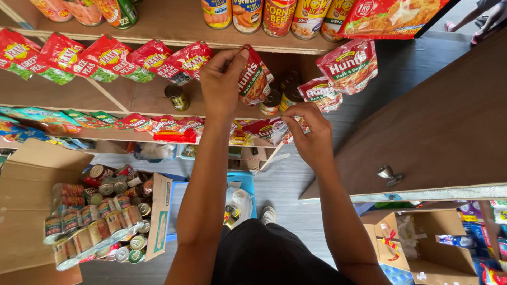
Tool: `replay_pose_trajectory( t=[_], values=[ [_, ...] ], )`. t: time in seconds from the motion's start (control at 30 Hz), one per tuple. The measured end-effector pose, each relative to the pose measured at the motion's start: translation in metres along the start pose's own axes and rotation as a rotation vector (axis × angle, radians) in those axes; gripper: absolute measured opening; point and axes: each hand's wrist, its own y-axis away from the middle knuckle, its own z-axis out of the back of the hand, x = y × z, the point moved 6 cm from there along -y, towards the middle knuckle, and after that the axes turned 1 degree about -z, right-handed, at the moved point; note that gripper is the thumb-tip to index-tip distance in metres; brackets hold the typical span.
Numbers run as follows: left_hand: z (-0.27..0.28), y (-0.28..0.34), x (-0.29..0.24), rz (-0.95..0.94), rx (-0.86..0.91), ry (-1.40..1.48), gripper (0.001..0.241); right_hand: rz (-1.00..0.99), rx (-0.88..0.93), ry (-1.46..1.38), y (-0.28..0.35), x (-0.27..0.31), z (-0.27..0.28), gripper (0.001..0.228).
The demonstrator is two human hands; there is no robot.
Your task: The recorder is picking various canned goods and packaged food items from shelves and placing them into a plastic bag.
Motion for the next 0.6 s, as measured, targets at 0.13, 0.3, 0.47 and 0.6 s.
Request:
replay_pose_trajectory(
  t=[0.13, 0.3, 0.47, 0.6],
  values=[
    [-0.001, 0.003, 0.000, -0.040, -0.042, -0.069, 0.018, -0.010, -0.002, -0.009, -0.002, -0.009, -0.002, 0.013],
    [-0.005, 0.013, -0.021, -0.100, -0.165, -0.213, 0.021, -0.019, 0.017, -0.011, -0.002, -0.012, -0.011, 0.013],
    [0.000, 0.000, -0.007, -0.112, -0.122, -0.132, 0.019, -0.033, 0.048, -0.053, -0.004, -0.008, -0.020, 0.012],
    [0.001, 0.001, -0.004, -0.075, -0.038, -0.108, 0.017, -0.041, 0.056, -0.062, -0.004, -0.010, -0.022, 0.011]
  ],
)
